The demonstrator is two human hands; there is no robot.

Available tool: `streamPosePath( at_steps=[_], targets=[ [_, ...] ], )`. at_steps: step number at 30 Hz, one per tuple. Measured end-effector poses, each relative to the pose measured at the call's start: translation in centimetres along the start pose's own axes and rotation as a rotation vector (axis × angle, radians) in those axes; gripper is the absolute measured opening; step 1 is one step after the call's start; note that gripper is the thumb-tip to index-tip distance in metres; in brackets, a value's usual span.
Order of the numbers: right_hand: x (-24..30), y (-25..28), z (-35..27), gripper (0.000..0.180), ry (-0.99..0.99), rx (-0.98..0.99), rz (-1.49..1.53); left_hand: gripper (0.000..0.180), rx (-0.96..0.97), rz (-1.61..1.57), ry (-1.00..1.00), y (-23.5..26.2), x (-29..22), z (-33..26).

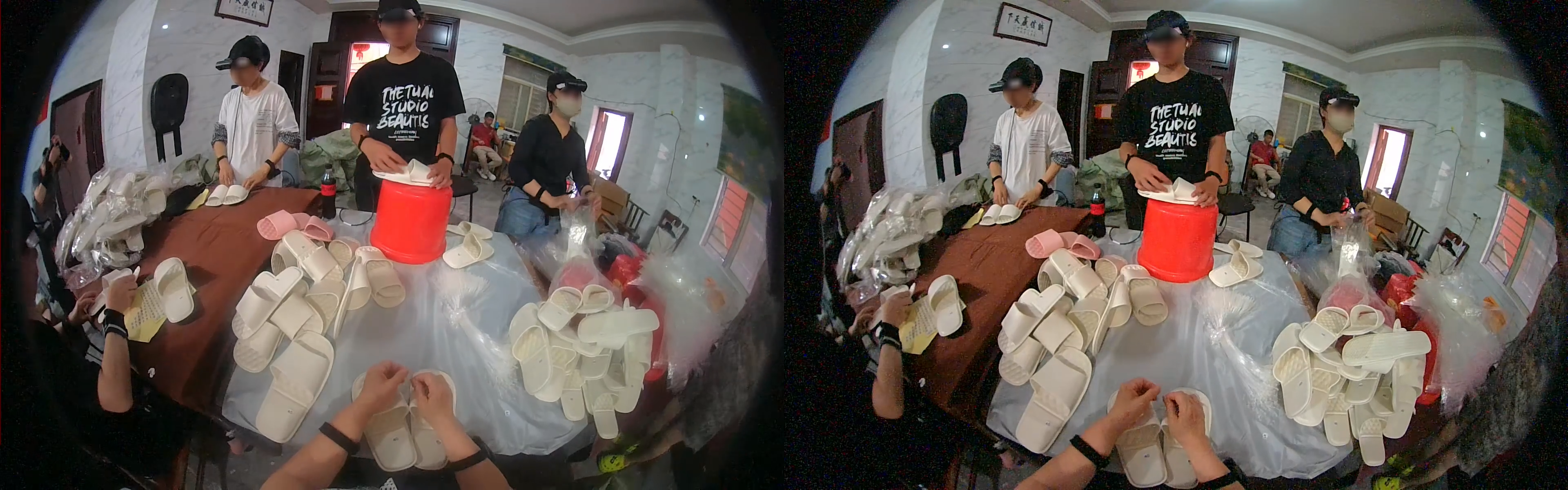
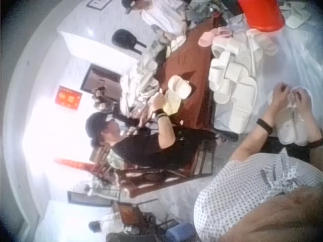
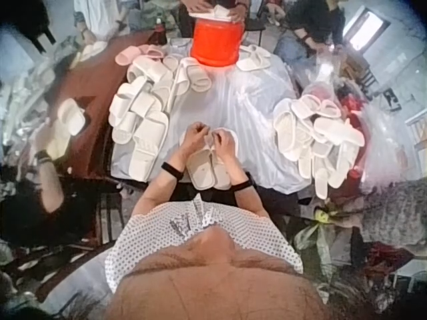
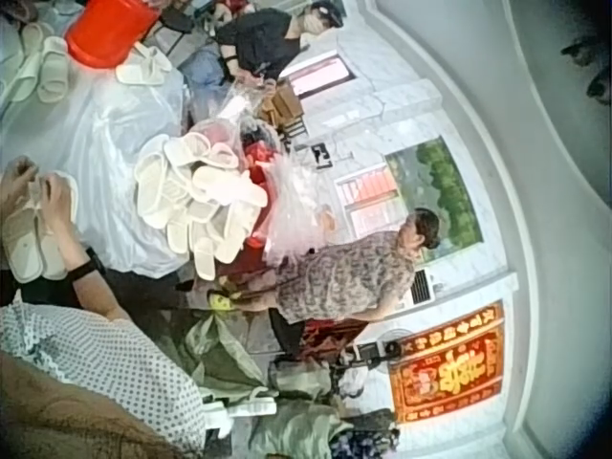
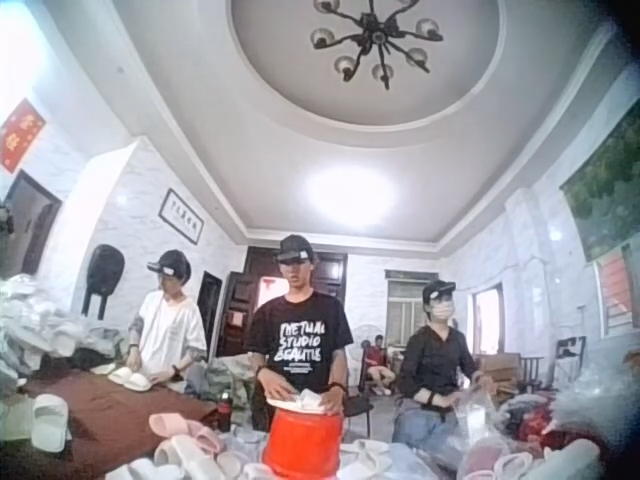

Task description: Assembling and inspecting white slippers at a production table.

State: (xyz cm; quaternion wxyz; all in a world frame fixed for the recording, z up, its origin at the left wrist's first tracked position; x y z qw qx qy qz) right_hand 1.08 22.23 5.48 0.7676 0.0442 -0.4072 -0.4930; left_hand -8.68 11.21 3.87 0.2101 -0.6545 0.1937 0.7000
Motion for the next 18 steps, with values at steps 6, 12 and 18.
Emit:
streamPosePath(
  at_steps=[6,12,18],
  targets=[
    [0.0,0.0,0.0,0.004,-0.012,0.015,-0.039,0.021,0.043,0.060,-0.063,-0.3,-0.3,-0.1],
    [0.4,0.2,-0.1,0.004,-0.022,0.034,-0.022,0.025,-0.039,0.067,0.015,0.0,-0.4,-0.3],
    [-0.1,0.3,-0.4,0.009,-0.065,0.043,-0.023,0.021,-0.047,0.032,0.009,-0.4,0.6,-0.1]
  ],
)
Point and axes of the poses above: each hand's wrist, its own z-axis towards the middle knuckle, its own y-axis out of the back of the hand, x = y × z, the point moved 3 cm from there along z, towards the middle knuckle, and after that the axes turned 2 degrees about -x, right-handed, at the moved point
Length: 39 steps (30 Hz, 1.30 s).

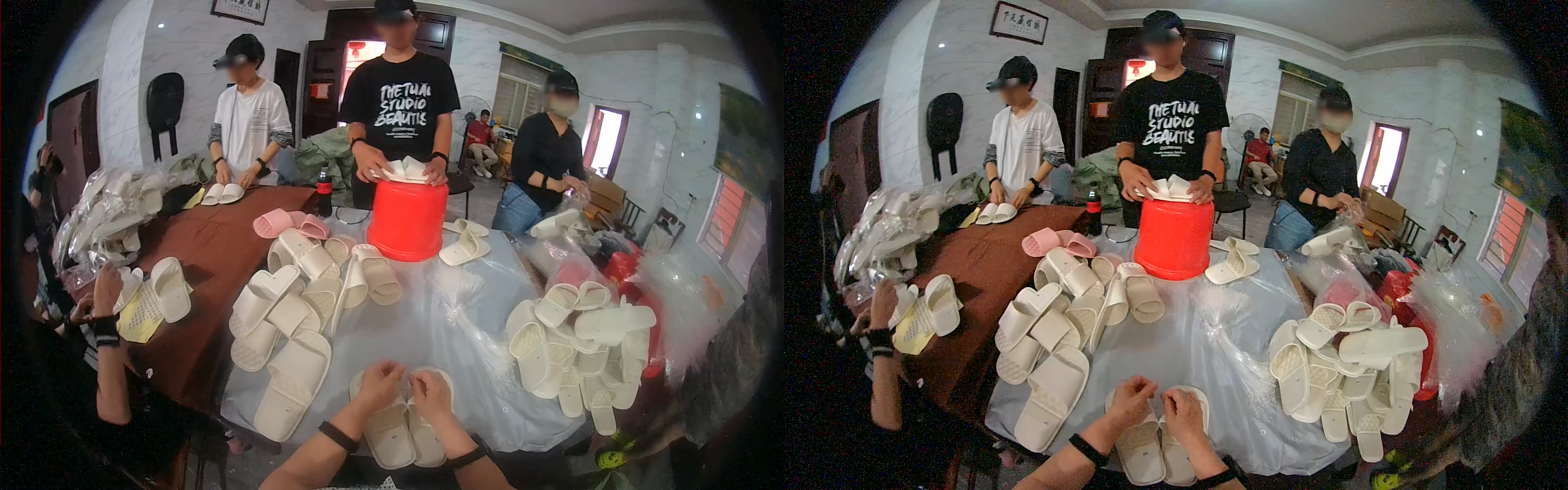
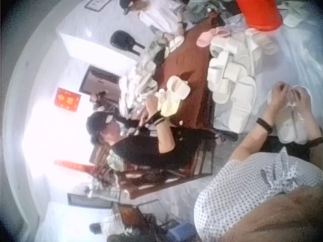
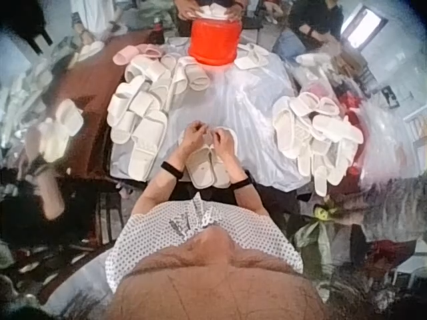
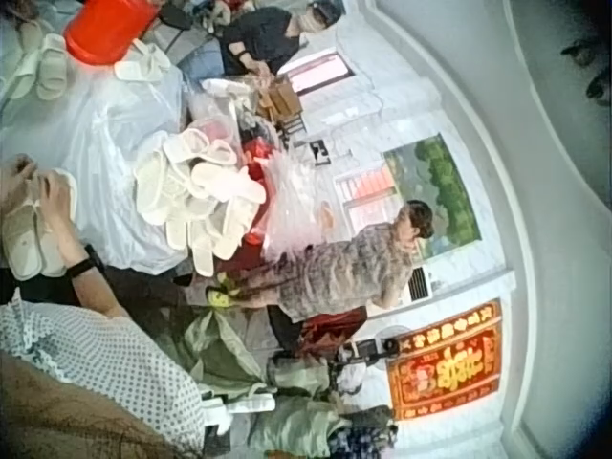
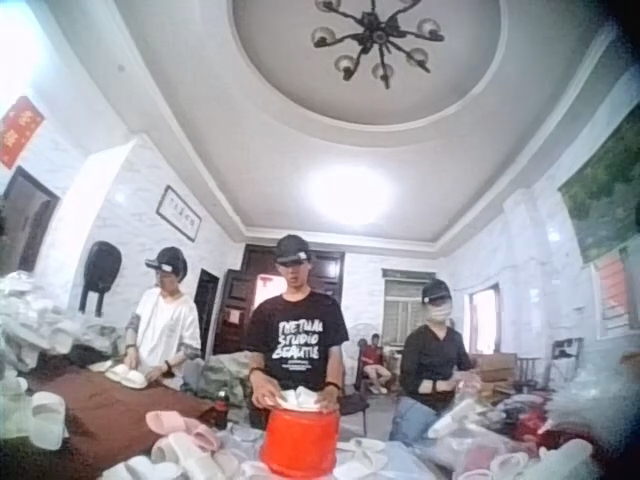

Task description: Assembling and inspecting white slippers at a production table.

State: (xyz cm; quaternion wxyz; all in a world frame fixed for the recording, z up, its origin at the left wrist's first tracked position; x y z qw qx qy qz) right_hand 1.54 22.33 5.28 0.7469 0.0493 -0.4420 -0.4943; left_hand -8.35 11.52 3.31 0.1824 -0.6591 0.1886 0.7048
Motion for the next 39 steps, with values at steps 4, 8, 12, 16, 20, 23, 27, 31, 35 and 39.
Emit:
streamPosePath(
  at_steps=[4,8,12,16,20,23,27,31,35,39],
  targets=[
    [1.0,0.5,0.1,0.013,-0.017,-0.123,-0.012,0.024,-0.073,-0.039,0.008,0.6,-1.2,0.0],
    [5.3,2.7,-1.2,0.017,0.052,-0.145,0.113,0.025,-0.109,-0.207,0.020,1.1,-1.2,-0.2],
    [4.4,3.2,-6.0,0.025,-0.098,0.137,0.109,0.029,-0.165,0.054,-0.092,0.3,-1.9,-0.4],
    [5.7,2.5,-6.3,0.031,-0.016,0.125,-0.151,0.023,-0.192,0.116,-0.272,0.4,-0.4,0.0],
    [5.0,0.7,-4.5,0.021,-0.109,0.237,-0.278,0.017,-0.210,0.163,-0.294,0.4,-1.1,-0.8],
    [3.6,-0.5,-3.8,0.021,-0.145,0.243,-0.253,0.011,-0.217,0.313,-0.486,0.9,-2.6,-2.0],
    [2.9,-0.2,-3.7,0.021,-0.165,0.200,-0.248,0.014,-0.177,0.494,-0.718,1.9,-4.8,-6.7],
    [3.5,-0.2,-3.4,0.022,-0.177,0.244,-0.246,0.031,-0.138,0.643,-0.702,3.4,-2.5,-10.7],
    [3.3,-0.4,-3.0,0.023,-0.217,0.295,-0.298,0.042,-0.121,0.699,-0.672,3.7,-1.4,-12.0],
    [3.0,0.0,-3.0,0.023,-0.262,0.335,-0.345,0.039,-0.233,0.443,-0.443,4.7,-0.2,-11.4]
  ],
)
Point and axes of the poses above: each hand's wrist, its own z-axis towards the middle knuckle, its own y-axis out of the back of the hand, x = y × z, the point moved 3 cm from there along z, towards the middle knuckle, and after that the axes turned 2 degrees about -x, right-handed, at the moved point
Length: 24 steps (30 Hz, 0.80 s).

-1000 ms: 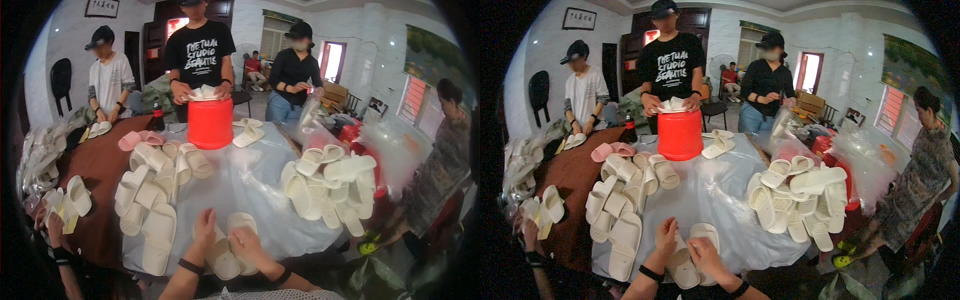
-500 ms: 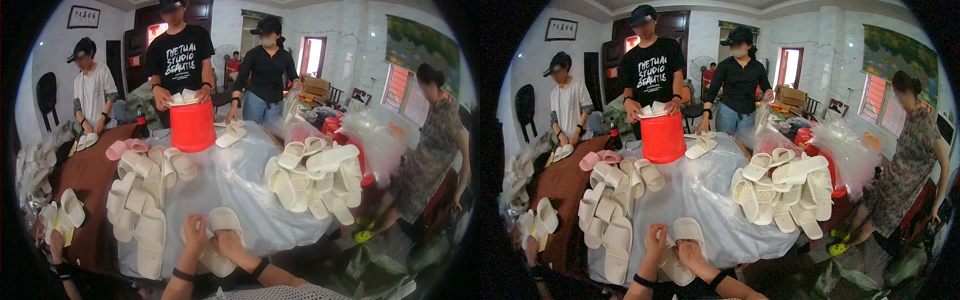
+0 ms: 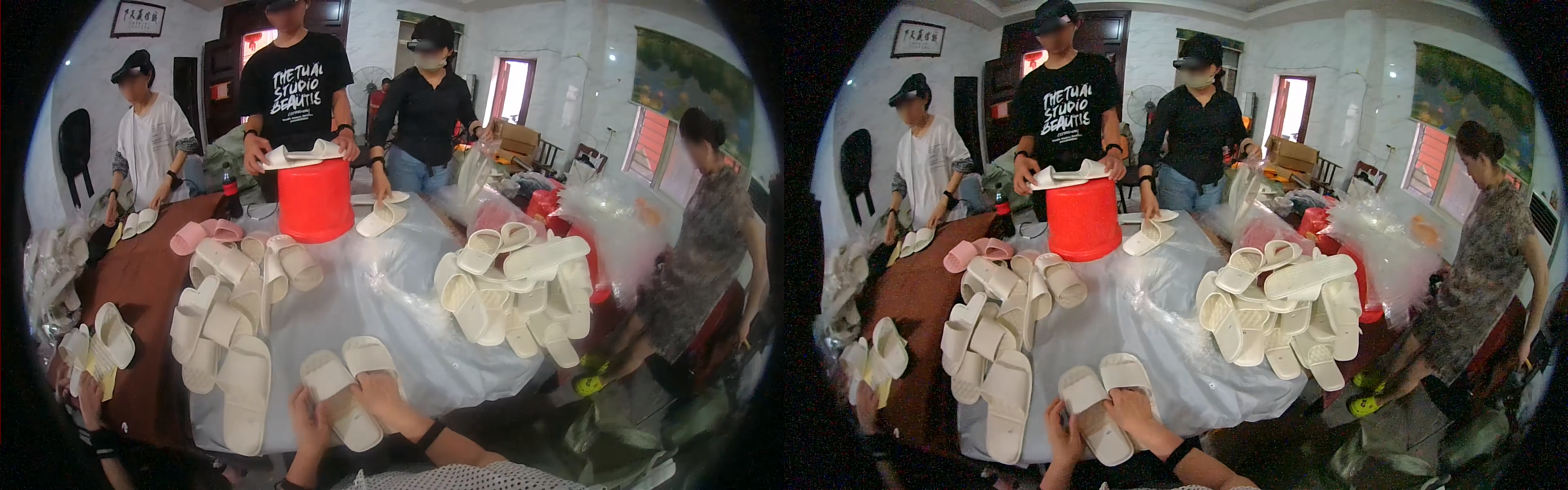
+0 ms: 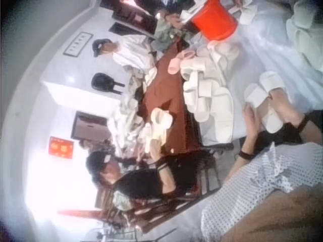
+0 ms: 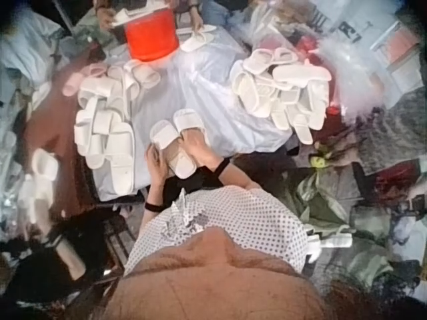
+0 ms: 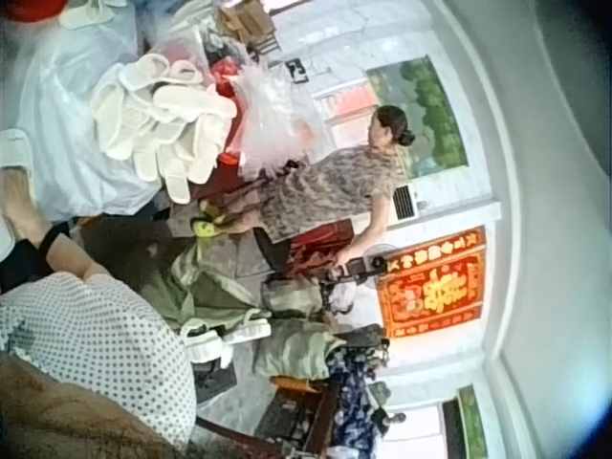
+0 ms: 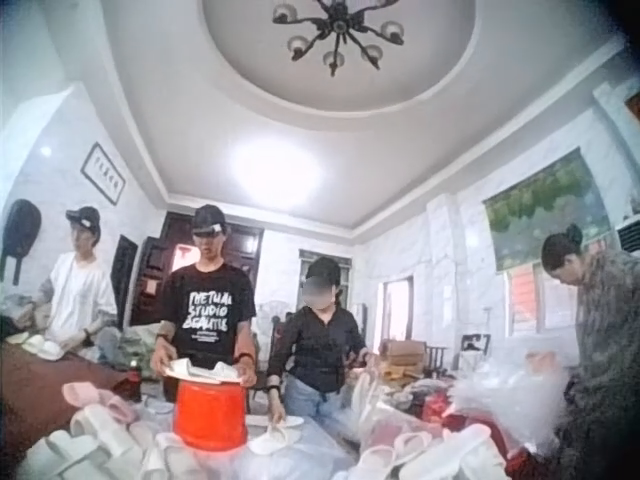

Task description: Assembling and inspecting white slippers at a production table.

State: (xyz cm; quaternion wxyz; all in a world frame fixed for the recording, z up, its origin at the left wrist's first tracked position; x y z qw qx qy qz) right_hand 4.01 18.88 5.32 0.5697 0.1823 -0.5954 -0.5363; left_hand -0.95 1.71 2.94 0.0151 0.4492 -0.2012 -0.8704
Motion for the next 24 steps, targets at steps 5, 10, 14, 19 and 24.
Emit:
streamPosePath(
  at_steps=[5,10,14,19,24],
  targets=[
    [-0.7,1.3,-0.5,0.020,0.125,-0.128,0.025,0.036,0.058,0.006,-0.018,-0.2,0.0,-0.3],
    [-0.7,1.6,-0.3,0.018,0.126,-0.073,0.077,0.035,0.071,-0.003,0.020,-0.2,-0.5,-0.2],
    [-1.6,0.5,-0.5,0.017,0.155,-0.170,0.080,0.036,0.083,0.041,-0.006,-0.4,-0.2,-0.2],
    [-1.5,0.9,-0.2,0.017,0.120,-0.093,0.058,0.036,0.085,0.034,-0.012,-0.2,-0.4,-0.2],
    [-1.6,2.8,0.1,0.016,0.135,-0.113,0.082,0.030,0.133,0.026,0.031,-0.1,-1.0,-0.2]
  ],
)
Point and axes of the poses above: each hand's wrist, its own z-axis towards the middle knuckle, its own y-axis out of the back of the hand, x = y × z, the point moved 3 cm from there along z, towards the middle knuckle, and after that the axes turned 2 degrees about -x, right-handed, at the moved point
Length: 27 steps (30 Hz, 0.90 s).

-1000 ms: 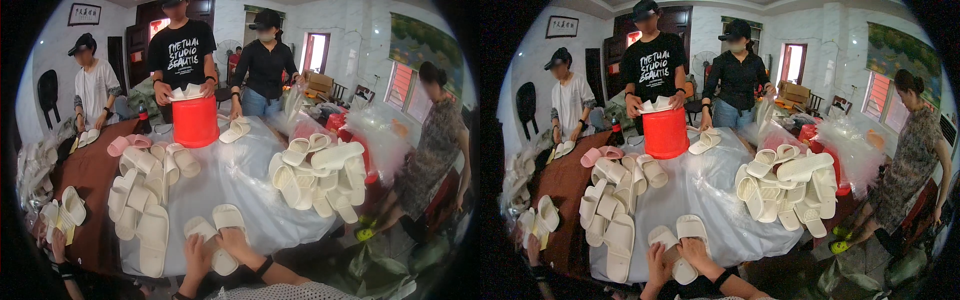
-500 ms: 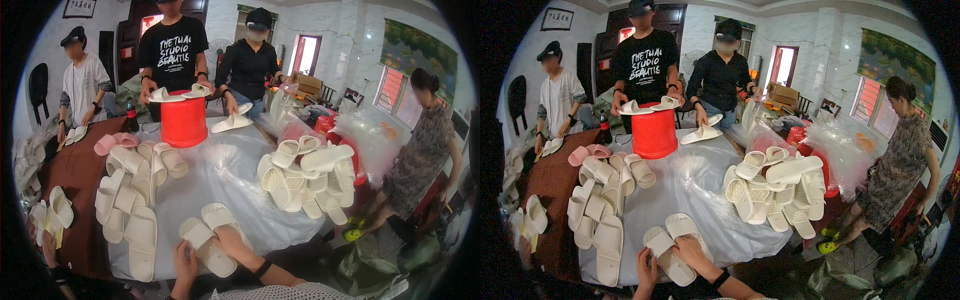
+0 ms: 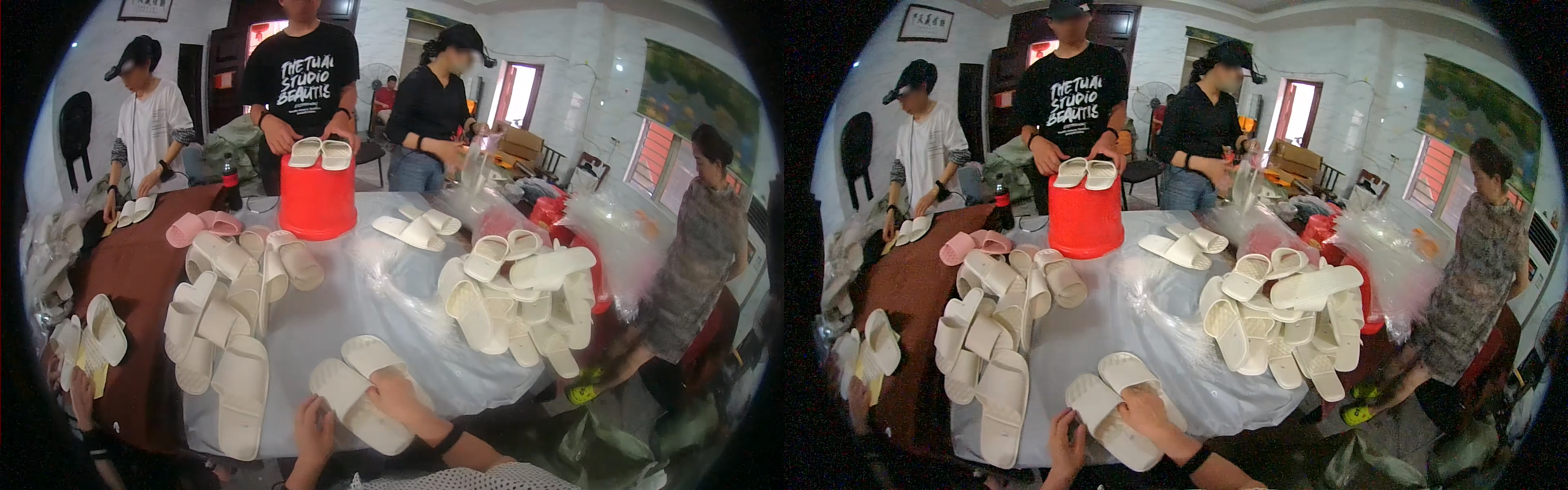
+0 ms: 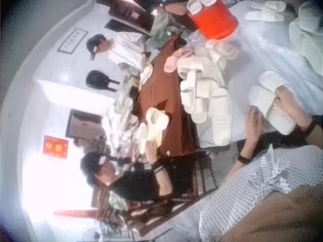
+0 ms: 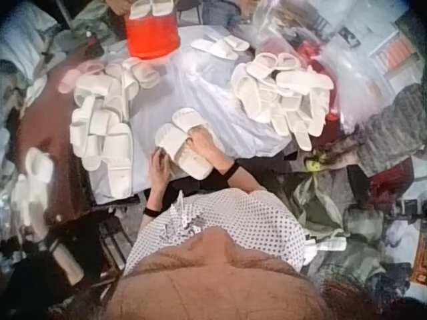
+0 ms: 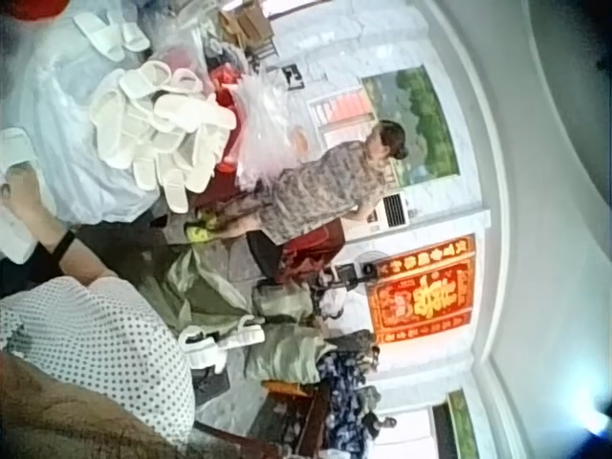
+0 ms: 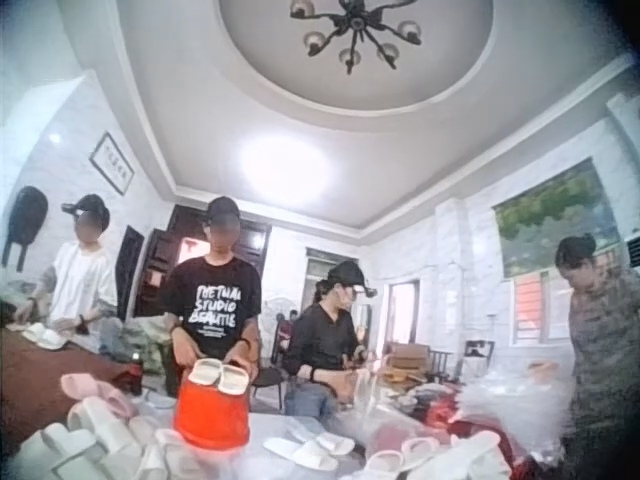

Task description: Assembling and inspecting white slippers at a production table.

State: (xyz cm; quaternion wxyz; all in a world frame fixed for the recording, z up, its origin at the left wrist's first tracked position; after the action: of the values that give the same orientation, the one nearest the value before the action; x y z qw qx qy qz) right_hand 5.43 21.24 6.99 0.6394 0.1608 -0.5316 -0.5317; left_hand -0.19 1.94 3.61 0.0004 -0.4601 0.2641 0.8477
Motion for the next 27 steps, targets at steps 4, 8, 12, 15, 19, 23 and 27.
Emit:
streamPosePath(
  at_steps=[4,8,12,15,19,23,27],
  targets=[
    [-0.8,2.6,0.6,0.017,-0.059,0.243,-0.004,0.030,-0.105,-0.104,-0.041,0.1,1.6,-0.6],
    [-1.3,4.2,2.9,0.014,-0.041,0.271,0.125,0.027,-0.240,-0.355,0.148,0.4,3.3,-1.2],
    [-7.1,8.3,11.4,0.012,-0.132,-0.225,0.037,0.024,-0.214,-0.293,0.096,0.1,3.2,-0.9],
    [-8.3,12.6,16.6,0.027,-0.258,-0.453,0.346,0.024,-0.197,-0.356,0.105,0.2,1.7,-0.4],
    [-5.6,9.7,14.4,0.028,-0.127,-0.359,0.356,0.021,-0.221,-0.219,0.075,0.4,1.8,-0.3],
    [-2.4,2.2,6.8,0.023,-0.064,-0.075,0.449,0.021,-0.230,-0.186,0.100,0.6,2.3,-1.3],
    [-0.6,-1.3,0.2,0.018,-0.099,0.120,0.403,0.019,-0.133,-0.241,0.140,0.1,1.0,0.0]
  ],
)
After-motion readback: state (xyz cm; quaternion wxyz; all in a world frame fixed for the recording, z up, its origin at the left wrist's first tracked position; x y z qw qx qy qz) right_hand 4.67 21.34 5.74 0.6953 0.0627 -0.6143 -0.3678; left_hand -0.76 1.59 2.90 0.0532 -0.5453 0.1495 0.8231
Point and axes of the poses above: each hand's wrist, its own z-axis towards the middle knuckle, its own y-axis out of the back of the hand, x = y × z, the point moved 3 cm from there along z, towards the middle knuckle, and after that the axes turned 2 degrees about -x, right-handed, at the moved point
